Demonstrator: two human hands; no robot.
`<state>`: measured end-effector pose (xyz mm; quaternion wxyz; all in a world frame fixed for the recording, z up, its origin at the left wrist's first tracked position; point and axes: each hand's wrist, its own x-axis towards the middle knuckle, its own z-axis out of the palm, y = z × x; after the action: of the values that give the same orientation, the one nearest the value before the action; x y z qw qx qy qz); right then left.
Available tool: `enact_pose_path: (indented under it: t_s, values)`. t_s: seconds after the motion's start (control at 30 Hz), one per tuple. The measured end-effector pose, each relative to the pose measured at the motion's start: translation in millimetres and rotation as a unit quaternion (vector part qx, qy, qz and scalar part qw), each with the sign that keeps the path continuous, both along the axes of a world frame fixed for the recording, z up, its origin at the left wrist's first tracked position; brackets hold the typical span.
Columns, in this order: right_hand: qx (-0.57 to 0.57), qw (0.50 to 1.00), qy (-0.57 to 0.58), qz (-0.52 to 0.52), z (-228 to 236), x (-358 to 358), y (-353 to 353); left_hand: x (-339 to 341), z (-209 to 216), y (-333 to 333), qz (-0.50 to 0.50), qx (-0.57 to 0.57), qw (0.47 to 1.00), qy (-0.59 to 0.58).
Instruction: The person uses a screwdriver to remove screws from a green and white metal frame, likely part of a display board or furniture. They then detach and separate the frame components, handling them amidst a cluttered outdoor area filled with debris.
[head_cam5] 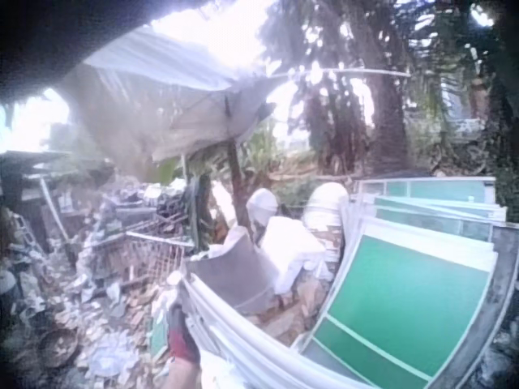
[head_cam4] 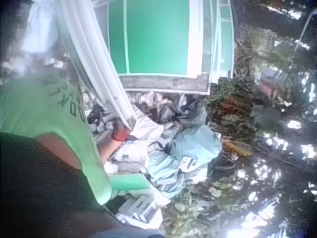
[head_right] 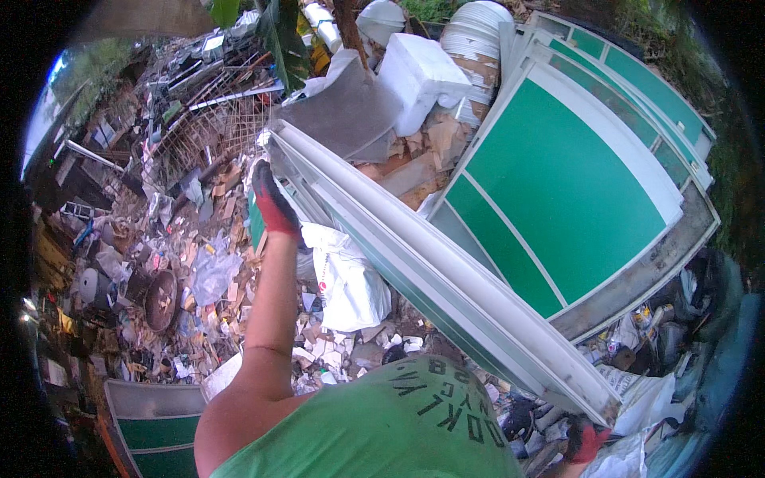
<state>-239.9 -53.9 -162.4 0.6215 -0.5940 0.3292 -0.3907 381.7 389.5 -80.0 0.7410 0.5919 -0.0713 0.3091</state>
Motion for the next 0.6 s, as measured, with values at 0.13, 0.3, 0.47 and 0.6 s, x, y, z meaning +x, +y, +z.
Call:
enact_pose_path:
  t_s: [0.13, 0.3, 0.47, 0.6]
  values:
    - [-0.006, 0.999, -0.029, -0.043, -7, -3, 30, 109, -48, 95, -0.065, -0.061, 0.99, 0.112]
    - [0.018, 0.993, 0.002, -0.116, -12, -17, 59, 185, -56, 124, -0.146, 0.034, 0.987, 0.053]
    - [0.038, 0.985, 0.045, -0.163, -10, -29, 86, 225, -45, 121, -0.364, -0.175, 0.908, 0.112]
    - [0.098, 0.972, 0.008, -0.214, -20, -34, 85, 228, -47, 106, -0.309, -0.144, 0.939, 0.044]
